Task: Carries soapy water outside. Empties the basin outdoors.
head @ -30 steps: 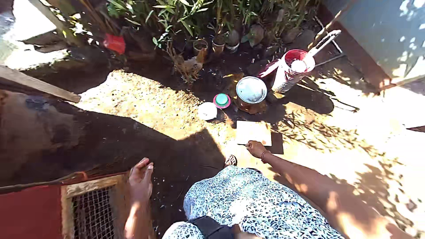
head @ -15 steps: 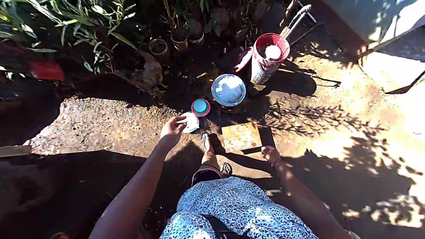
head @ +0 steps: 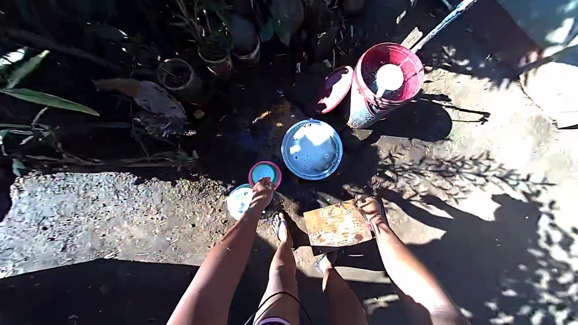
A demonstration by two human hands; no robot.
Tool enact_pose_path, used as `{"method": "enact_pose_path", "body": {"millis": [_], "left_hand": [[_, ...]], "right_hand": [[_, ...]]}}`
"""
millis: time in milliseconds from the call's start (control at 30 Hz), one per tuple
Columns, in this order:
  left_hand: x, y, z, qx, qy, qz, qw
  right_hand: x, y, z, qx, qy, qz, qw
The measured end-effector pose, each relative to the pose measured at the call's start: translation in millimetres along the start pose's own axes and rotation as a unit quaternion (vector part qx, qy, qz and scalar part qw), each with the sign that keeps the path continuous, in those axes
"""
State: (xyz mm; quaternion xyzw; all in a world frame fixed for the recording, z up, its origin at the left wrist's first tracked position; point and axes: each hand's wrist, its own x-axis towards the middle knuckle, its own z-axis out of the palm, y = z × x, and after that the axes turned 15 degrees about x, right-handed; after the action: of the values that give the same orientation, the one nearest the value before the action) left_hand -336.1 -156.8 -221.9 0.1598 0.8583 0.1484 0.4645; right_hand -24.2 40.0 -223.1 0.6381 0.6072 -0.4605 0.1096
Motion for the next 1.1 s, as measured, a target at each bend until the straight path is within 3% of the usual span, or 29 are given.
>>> {"method": "enact_pose_path", "body": {"millis": [200, 367, 500, 633, 767, 900, 1100], "left_hand": [[118.7, -7.0, 75.9, -0.037, 0.017, -0.056, 0.998], [210.3, -23.3, 121.7, -0.096, 0.063, -0.028, 0.993], [266.1, -4.5, 138.8, -0.211, 0.089, -0.023, 0.973], [289.9, 12.6, 148.3, -0.378, 0.100, -0.025, 0.920], [293.2, 17.2, 157.1, -0.455, 0.133, -0.016, 0.880], [293.4, 13.9, 165.8, -0.457, 0.155, -0.020, 0.876], [255.9, 14.8, 162.7, -0.423, 0.198, -0.073, 0.881]], "right_hand": [[141.6, -8.6, 40.0, 0.058, -0.007, 0.034, 0.998], [235.9, 9.6, 79.6, 0.178, 0.039, 0.023, 0.983], [286.7, 5.8, 101.6, 0.359, 0.055, 0.042, 0.931], [296.8, -7.4, 118.8, 0.402, 0.096, 0.018, 0.911], [314.1, 10.3, 137.0, 0.436, 0.150, 0.000, 0.887], [302.1, 1.0, 129.0, 0.380, 0.161, 0.029, 0.910], [262.7, -8.8, 121.8, 0.420, 0.177, 0.055, 0.888]]}}
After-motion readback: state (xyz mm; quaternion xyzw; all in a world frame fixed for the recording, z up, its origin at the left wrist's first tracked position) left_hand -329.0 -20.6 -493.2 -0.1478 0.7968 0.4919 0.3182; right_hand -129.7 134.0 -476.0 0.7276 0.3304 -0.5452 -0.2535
